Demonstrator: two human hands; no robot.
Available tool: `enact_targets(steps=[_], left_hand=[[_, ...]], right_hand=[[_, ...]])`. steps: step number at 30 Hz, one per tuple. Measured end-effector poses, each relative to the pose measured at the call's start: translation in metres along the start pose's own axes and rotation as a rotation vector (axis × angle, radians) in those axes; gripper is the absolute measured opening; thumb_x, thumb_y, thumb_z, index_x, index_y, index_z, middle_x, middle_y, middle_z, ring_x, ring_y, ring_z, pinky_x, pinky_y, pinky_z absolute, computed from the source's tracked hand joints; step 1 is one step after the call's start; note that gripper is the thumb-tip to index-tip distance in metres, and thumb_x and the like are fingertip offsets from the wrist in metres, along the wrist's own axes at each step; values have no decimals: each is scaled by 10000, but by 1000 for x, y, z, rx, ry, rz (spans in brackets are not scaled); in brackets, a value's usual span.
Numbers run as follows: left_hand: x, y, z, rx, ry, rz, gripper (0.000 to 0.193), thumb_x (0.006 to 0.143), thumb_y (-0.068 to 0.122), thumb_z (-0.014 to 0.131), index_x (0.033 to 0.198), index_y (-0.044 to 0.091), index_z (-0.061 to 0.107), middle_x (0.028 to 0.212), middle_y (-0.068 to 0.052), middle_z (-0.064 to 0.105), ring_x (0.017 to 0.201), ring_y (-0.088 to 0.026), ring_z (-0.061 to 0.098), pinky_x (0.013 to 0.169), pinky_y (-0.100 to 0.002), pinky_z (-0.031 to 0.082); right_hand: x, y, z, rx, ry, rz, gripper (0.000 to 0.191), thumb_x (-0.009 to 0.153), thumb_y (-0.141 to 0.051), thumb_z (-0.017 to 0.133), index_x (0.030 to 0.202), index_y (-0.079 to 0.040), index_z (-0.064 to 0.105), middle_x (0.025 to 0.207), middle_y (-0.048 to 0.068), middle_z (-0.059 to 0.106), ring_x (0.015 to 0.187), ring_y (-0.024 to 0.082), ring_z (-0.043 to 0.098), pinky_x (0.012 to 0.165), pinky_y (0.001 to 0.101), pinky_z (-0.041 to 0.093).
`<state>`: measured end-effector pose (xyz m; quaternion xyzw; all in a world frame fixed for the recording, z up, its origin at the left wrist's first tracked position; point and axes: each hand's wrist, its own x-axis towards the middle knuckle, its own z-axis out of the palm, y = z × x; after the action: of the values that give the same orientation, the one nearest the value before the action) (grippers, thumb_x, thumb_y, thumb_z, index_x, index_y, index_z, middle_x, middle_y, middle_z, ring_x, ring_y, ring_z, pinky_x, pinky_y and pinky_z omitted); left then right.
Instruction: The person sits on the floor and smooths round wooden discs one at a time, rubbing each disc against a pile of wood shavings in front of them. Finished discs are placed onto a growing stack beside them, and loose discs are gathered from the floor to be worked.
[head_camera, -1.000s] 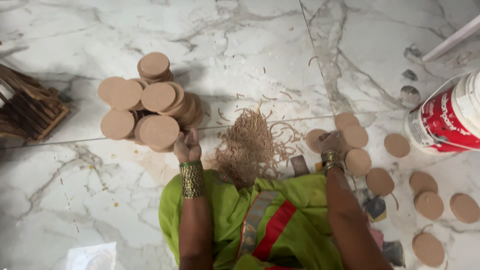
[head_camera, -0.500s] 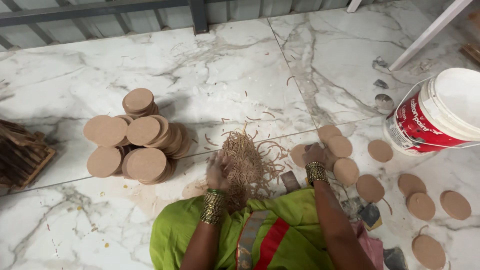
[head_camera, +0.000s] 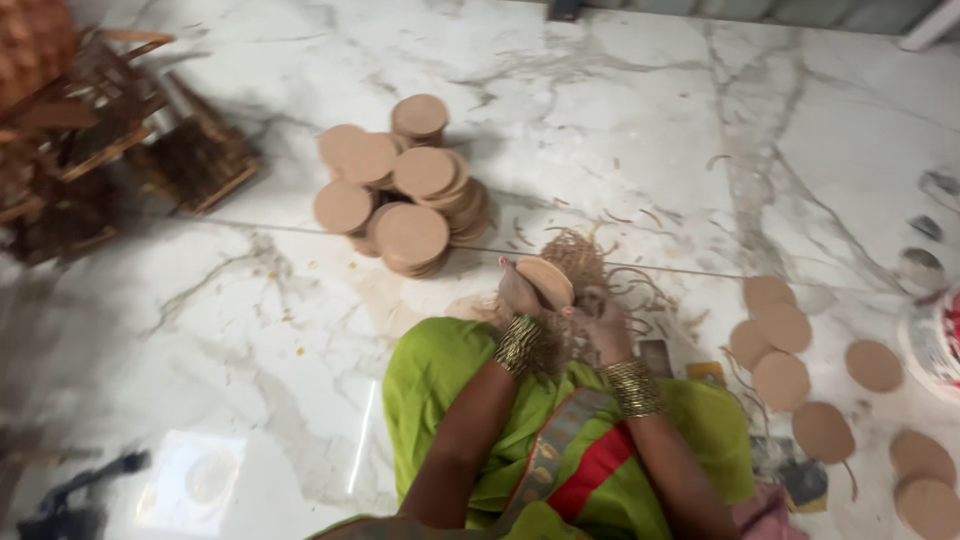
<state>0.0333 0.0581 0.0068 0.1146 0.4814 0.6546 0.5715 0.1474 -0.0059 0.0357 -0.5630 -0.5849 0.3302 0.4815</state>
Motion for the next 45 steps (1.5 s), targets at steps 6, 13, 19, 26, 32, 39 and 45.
enact_targets(steps=[6,13,19,26,32,39,45], left_hand=[[9,18,1,319,330,125,544,1055,451,411,866,10,667,754,-155,709,641,-249,679,557,-367,533],[0,11,-5,357,130,372,637,1082,380,361,674,-33,624,574,-143,627,512,-266,571,526,-414,451],[2,1,4,474,113,569,525,1092,267,404,719,-47,599,604,-218,563,544,-342,544,580,-479,417],[3,-7,5,864,-35,866,525,1106,280,384,765,16,683,631,-167,621,534,-298,578,565,-443,448],[0,-8,0,942,-88,927,579,1128,320,346,745,52,688,566,-107,592,448,-229,537,459,-384,421],[2,-12,22,853,45,886,670,1151,367,268,689,96,672,502,-59,553,385,-167,499,417,-335,422],[1,11,10,802,80,591,629,1115,414,355,737,47,700,569,-124,608,480,-240,584,507,-406,484]], right_hand=[[15,-61,9,-228,142,-345,337,1057,-304,615,1271,-45,596,1114,94,714,922,200,699,795,337,583],[37,-69,44,-748,-104,45,439,1047,-461,510,1177,-70,662,945,125,726,797,248,698,702,392,568],[75,-36,14,202,-376,419,671,964,-645,491,1113,-26,705,947,66,751,845,152,705,748,297,571],[40,-64,30,-671,-77,109,598,962,-606,466,1285,-124,609,863,41,680,684,251,668,585,410,572],[50,-55,34,-958,-25,55,485,1016,-559,448,1188,-157,659,826,79,710,698,281,682,630,450,557],[71,-25,-11,-66,-305,43,464,1125,-455,478,1074,-63,720,1008,63,755,894,183,694,808,332,545],[23,-44,-11,-794,-261,62,320,939,-276,703,1186,-103,596,876,87,698,721,263,668,643,397,571]])
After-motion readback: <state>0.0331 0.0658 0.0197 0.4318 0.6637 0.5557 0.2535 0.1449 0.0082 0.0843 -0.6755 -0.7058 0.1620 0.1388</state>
